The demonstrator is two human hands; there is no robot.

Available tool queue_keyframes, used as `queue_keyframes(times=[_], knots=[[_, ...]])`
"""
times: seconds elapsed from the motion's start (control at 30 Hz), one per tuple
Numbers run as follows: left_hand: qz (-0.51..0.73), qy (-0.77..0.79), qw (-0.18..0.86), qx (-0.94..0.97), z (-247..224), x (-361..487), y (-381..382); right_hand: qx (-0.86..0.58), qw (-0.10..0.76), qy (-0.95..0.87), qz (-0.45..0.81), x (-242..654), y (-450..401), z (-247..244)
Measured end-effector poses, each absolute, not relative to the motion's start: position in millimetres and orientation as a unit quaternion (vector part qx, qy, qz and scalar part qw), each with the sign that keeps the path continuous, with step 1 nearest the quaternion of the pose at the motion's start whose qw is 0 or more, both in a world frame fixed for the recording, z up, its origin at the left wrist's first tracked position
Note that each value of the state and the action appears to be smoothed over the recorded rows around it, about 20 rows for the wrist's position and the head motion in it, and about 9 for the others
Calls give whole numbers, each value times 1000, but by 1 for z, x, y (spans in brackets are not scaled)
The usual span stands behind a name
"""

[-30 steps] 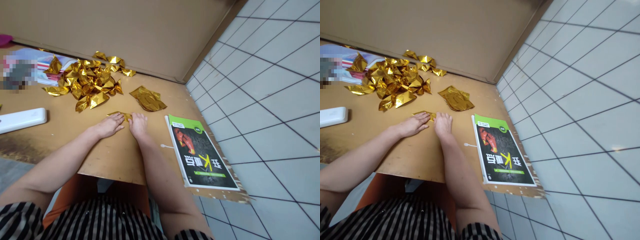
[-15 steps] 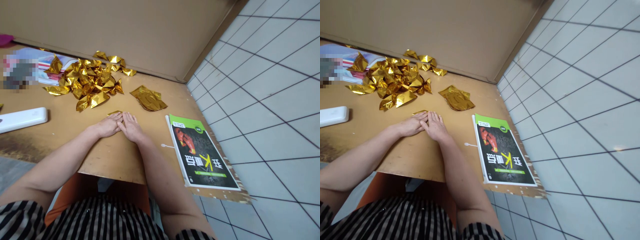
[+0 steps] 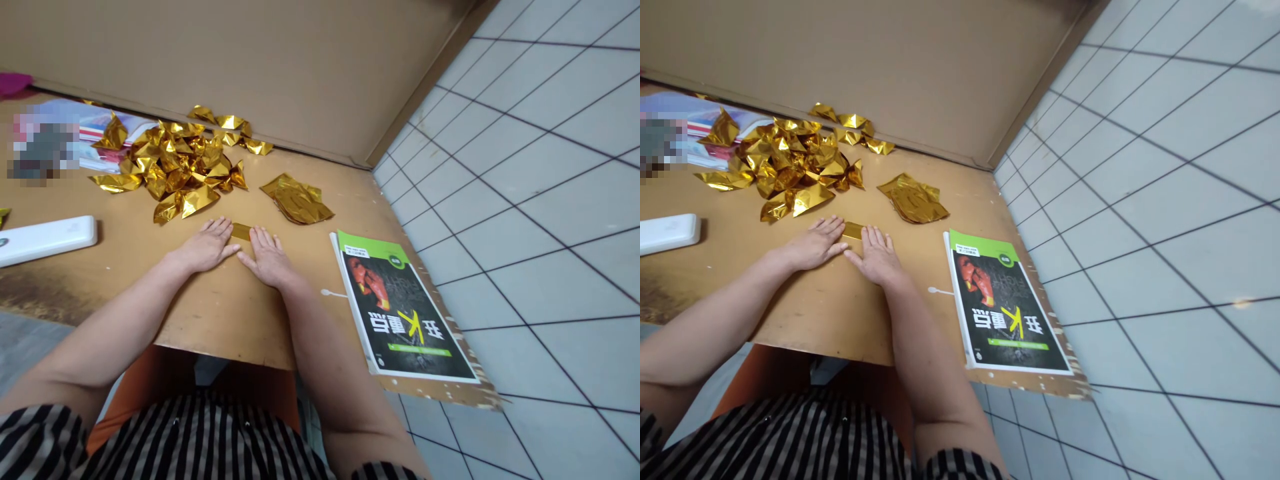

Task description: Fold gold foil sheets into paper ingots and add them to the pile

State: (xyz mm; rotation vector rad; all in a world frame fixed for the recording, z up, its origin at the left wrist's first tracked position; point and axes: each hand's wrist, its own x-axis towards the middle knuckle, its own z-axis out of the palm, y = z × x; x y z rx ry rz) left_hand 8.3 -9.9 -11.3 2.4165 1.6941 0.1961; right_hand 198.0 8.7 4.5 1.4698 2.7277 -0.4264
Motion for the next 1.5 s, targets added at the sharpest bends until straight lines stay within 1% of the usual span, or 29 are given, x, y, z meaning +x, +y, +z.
queue_keyframes(times=[0.13, 0.27, 0.33, 0.53, 0.8, 1.0, 1.1, 1.37, 1.5], knots=[[100, 537, 110, 831, -8, 19, -4, 461, 6, 876, -142, 198, 10, 2], [60, 512, 162, 842, -3, 25, 1, 463, 15, 874, -147, 198, 10, 3], [43, 513, 172, 840, -1, 23, 1, 468, 23, 871, -149, 198, 9, 5], [45, 542, 150, 825, -6, 7, -1, 459, 22, 874, -157, 200, 10, 6], [28, 546, 130, 827, -9, 3, -1, 479, 11, 870, -118, 188, 3, 11], [-2, 558, 136, 819, -8, 7, 0, 447, 10, 881, -153, 169, 2, 11], [4, 559, 134, 818, -8, 7, 0, 452, 6, 879, -152, 171, 4, 8], [18, 571, 133, 810, -2, 10, -7, 500, 28, 856, -133, 194, 5, 7], [62, 568, 120, 812, -1, 21, -7, 503, 35, 854, -131, 193, 5, 7]])
